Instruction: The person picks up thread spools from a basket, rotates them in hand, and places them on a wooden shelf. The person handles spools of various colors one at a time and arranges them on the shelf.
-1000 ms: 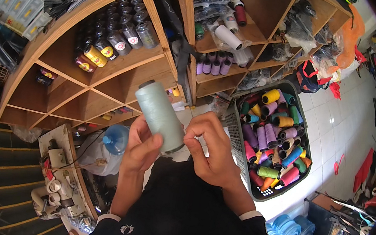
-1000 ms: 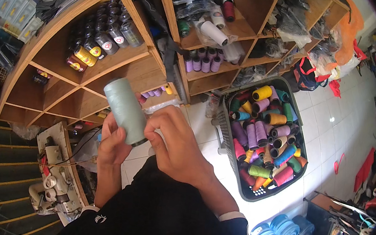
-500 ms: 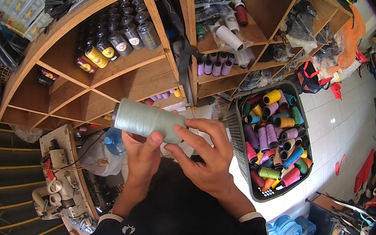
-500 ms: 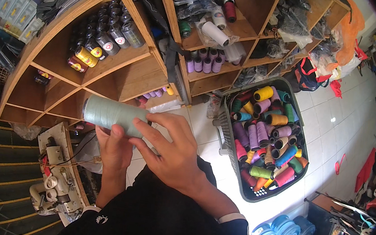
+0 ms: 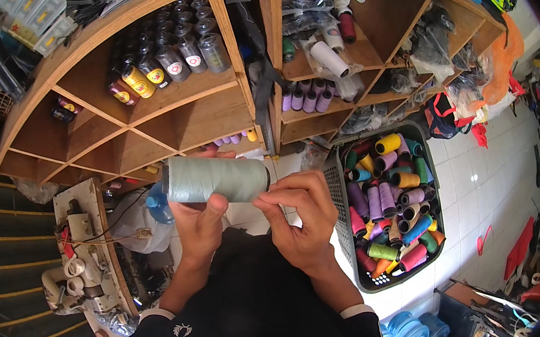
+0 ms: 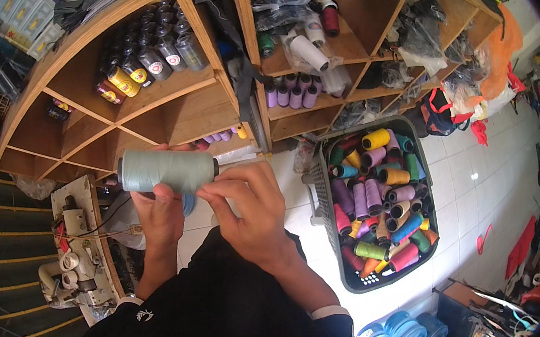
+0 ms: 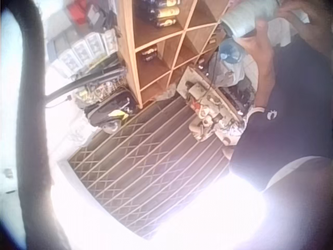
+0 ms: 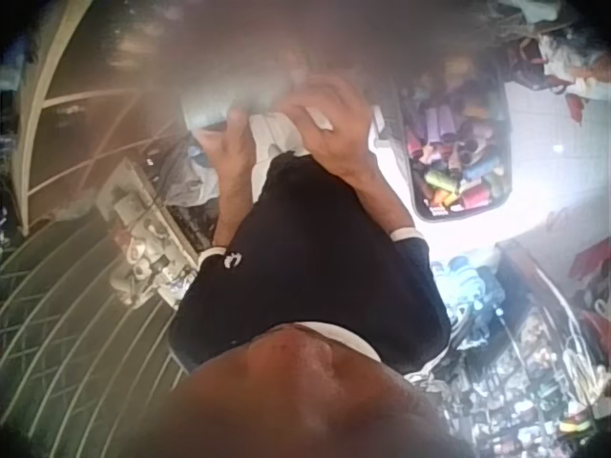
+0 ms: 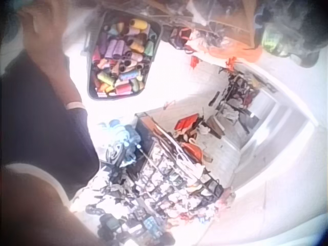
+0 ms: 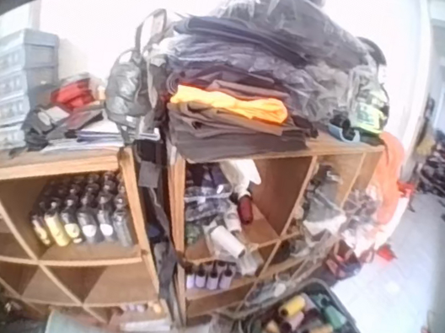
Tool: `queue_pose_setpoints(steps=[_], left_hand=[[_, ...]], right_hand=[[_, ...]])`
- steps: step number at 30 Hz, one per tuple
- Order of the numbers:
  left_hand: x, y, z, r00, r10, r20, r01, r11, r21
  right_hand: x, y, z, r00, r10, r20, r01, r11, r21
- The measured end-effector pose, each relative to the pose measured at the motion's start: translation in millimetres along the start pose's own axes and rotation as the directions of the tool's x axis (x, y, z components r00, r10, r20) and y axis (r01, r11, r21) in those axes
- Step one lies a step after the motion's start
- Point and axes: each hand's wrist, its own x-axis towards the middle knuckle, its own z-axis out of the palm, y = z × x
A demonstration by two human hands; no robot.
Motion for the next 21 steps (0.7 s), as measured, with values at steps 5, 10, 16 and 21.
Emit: queue_pose_setpoints(steps=[5,10,16,21], left_hand=[[0.6,-5.8,-1.4,0.993,0.085,-0.078,-0.082,0.996,0.045],[3.3,-3.8,-2.1,0.987,0.099,-0.125,-0.096,0.995,0.029],[-1.9,-6.0,0.0,0.986,0.142,-0.086,-0.135,0.987,0.084],[1.7,-2.5,1.9,0.977,0.214,-0.014,-0.212,0.975,0.068]], right_hand=[[-4.8,-7.1,-1.8,0.989,0.016,0.145,-0.029,0.996,0.086],[-9.1,-22.2,3.8,0.986,0.149,0.07,-0.156,0.98,0.123],[2.9,-13.1,12.4,0.989,0.102,-0.108,-0.101,0.995,0.023],[0.4,-5.8,14.1,0.986,-0.041,-0.161,0.041,0.999,-0.005]])
